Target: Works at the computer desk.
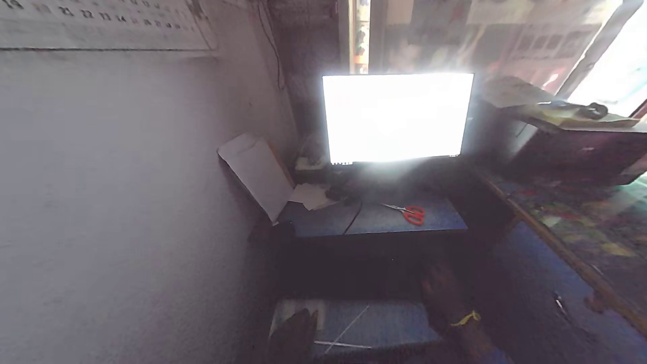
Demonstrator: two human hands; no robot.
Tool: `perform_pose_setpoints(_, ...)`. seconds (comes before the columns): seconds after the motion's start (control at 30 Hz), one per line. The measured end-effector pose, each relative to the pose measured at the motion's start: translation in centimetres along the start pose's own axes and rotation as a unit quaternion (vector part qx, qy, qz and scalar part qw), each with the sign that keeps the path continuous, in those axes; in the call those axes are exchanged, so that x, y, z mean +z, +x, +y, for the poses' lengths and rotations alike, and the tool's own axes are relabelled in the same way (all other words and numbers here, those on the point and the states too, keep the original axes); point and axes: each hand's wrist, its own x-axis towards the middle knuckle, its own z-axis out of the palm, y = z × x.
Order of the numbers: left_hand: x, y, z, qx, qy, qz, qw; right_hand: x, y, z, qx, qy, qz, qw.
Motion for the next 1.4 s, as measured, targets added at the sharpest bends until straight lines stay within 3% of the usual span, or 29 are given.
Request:
perform_pose_setpoints(0.4, -0.7, 0.4, 0.2, -0.022, 0.001, -0.051, 0.998, -0.5, 0.1, -0.3, -0.006, -0.017, 0.012, 1.0)
perform_pose_setpoints(1.4, 0.3, 0.7, -0.4, -0.005, 0.003, -0.019, 1.0, -1.3, 0.2, -0.8, 0.014, 0.022, -0.001, 1.0)
